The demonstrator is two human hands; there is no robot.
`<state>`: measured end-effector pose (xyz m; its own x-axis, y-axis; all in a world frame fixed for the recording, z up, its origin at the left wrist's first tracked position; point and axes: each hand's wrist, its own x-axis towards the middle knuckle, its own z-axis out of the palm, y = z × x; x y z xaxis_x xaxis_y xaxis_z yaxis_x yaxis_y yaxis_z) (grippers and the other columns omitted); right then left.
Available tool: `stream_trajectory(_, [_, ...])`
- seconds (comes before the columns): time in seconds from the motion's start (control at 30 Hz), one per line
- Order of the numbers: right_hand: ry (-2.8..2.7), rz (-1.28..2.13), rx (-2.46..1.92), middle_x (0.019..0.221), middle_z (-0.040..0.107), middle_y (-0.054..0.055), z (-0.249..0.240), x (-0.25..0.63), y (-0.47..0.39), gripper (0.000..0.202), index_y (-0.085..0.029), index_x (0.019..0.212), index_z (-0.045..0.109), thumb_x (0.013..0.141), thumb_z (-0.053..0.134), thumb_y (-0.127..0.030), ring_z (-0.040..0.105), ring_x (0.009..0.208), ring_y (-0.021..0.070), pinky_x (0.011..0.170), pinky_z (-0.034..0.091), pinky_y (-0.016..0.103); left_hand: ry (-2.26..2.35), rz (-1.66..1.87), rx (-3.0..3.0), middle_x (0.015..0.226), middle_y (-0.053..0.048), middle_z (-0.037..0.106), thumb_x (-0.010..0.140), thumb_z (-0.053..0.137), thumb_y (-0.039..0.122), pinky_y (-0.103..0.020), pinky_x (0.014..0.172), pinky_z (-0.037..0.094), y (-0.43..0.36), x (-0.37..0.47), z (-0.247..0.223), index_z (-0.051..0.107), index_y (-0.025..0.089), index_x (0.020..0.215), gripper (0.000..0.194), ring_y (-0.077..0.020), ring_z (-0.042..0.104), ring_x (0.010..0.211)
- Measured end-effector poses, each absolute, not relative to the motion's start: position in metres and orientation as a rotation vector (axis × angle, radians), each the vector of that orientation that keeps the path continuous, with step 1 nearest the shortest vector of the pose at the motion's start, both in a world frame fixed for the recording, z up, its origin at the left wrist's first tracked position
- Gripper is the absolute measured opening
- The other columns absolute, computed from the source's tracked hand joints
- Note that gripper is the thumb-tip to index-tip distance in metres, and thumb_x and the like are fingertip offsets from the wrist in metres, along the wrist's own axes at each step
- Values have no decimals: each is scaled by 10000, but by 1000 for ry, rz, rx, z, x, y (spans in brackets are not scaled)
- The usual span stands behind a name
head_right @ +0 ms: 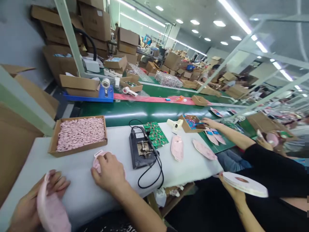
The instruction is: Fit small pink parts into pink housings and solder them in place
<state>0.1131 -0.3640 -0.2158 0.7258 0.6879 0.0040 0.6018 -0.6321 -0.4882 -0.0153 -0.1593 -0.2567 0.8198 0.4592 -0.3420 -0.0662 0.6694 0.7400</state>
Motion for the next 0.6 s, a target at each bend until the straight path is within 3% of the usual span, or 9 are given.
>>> stream_trajectory(0.07, [-1126, 227, -2415, 1324, 606, 50, -211, 107, -381, 400, -296, 1291, 553, 943, 580, -492, 550, 1214, 270, 988, 495, 437, 446, 286, 548, 589, 61, 363, 711, 839, 423, -193, 454, 428, -180, 0, -255, 642, 196, 812, 317, -66, 345, 469])
stream_trajectory(0.1, [-1182, 239, -2401, 1363, 599, 48, -211, 104, -390, 411, -306, 1296, 561, 933, 610, -494, 518, 1263, 286, 1040, 462, 470, 429, 247, 480, 615, 54, 368, 723, 807, 552, -208, 469, 431, -189, 6, -253, 651, 186, 839, 415, -75, 362, 495])
stream_trajectory(0.17, [-1234, 275, -2399, 1440, 568, 53, -216, 101, -406, 423, -314, 1293, 582, 912, 657, -480, 467, 1334, 315, 1089, 411, 521, 443, 206, 476, 733, 6, 482, 724, 722, 741, -260, 617, 516, -199, 15, -249, 661, 169, 890, 599, -116, 492, 635])
stream_trajectory(0.23, [-1229, 297, -2425, 1472, 552, 59, -227, 100, -413, 385, -303, 1277, 607, 912, 662, -411, 462, 1347, 319, 1096, 399, 530, 450, 219, 597, 902, -59, 575, 718, 688, 795, -336, 843, 540, -200, 15, -248, 665, 169, 976, 677, -188, 576, 868])
stream_trajectory(0.3, [-1193, 281, -2470, 1474, 555, 61, -237, 97, -413, 341, -291, 1259, 624, 922, 635, -344, 477, 1337, 313, 1086, 407, 526, 404, 237, 768, 985, -71, 593, 696, 749, 736, -363, 963, 484, -198, 10, -247, 646, 192, 1122, 698, -215, 564, 972])
stream_trajectory(0.4, [-1110, 213, -2536, 1464, 563, 66, -245, 90, -408, 310, -281, 1232, 640, 924, 605, -304, 492, 1327, 311, 1061, 426, 524, 314, 232, 973, 961, -31, 571, 663, 832, 494, -314, 938, 432, -194, 3, -246, 578, 237, 1276, 712, -188, 540, 929])
stream_trajectory(0.5, [-1023, 178, -2593, 1437, 577, 85, -246, 88, -403, 278, -265, 1197, 654, 927, 602, -308, 515, 1299, 316, 1037, 442, 532, 294, 211, 1064, 1051, -52, 603, 711, 697, 357, -308, 874, 431, -188, 7, -245, 581, 232, 1251, 565, -210, 553, 971])
stream_trajectory(0.6, [-1057, 155, -2572, 1415, 584, 114, -236, 96, -403, 316, -232, 1252, 626, 958, 584, -341, 535, 1269, 316, 1020, 457, 510, 290, 210, 1421, 1291, -79, 603, 828, 585, 324, -367, 998, 422, -181, 11, -246, 606, 236, 1253, 434, -259, 547, 1158])
